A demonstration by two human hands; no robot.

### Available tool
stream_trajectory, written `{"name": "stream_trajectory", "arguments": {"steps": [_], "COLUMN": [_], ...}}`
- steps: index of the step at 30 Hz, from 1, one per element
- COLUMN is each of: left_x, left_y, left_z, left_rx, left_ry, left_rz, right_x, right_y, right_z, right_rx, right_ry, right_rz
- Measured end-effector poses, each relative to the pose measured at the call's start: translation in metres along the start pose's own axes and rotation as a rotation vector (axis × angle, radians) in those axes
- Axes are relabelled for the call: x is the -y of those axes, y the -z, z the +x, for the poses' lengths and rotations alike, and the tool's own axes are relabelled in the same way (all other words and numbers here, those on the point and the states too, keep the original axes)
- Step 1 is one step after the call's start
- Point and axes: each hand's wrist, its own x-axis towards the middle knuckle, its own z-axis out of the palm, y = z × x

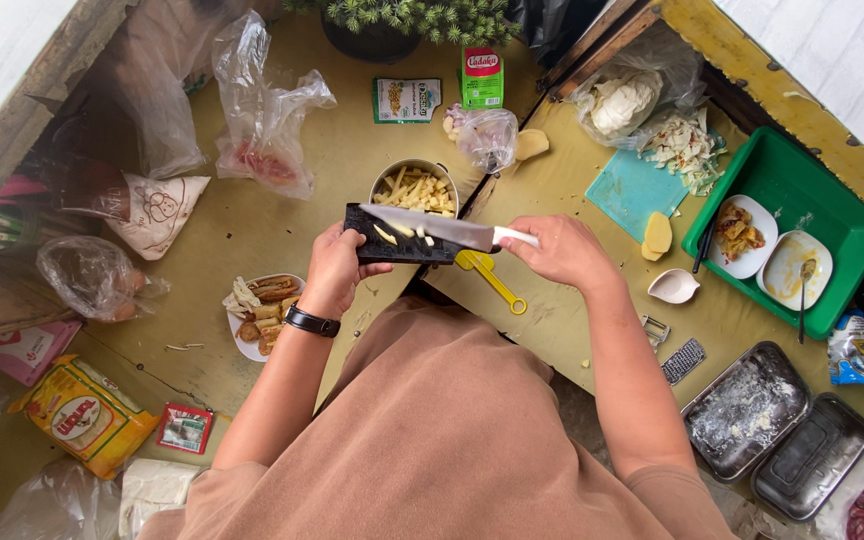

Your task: The person cuts peeled potatoes into pieces on a board with a knife and moves the pieces into a bowl.

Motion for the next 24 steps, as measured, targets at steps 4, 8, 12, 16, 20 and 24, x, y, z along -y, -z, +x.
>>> {"name": "stream_trajectory", "arguments": {"steps": [4,8,12,16,20,24], "left_x": [-0.001,-0.002,-0.005,-0.005,-0.005,-0.009], "left_y": [-0.001,-0.001,-0.003,-0.007,-0.010,-0.009], "left_z": [-0.001,-0.002,-0.001,-0.005,-0.010,-0.010], "left_rx": [0.007,0.008,0.005,0.004,0.001,0.001], "left_ry": [0.002,-0.013,0.000,-0.023,-0.002,-0.021], "left_rz": [-0.025,0.005,-0.007,0.038,0.055,0.079], "right_x": [0.009,0.013,0.014,0.011,0.002,-0.005], "right_y": [0.000,0.002,-0.002,-0.011,-0.017,-0.018], "right_z": [0.004,-0.002,-0.008,-0.006,0.001,0.001], "right_rx": [-0.119,-0.101,0.023,0.021,-0.103,-0.195], "right_ry": [-0.017,-0.007,-0.015,0.003,-0.055,-0.036], "right_rz": [-0.030,0.095,0.087,0.063,-0.010,0.037]}}
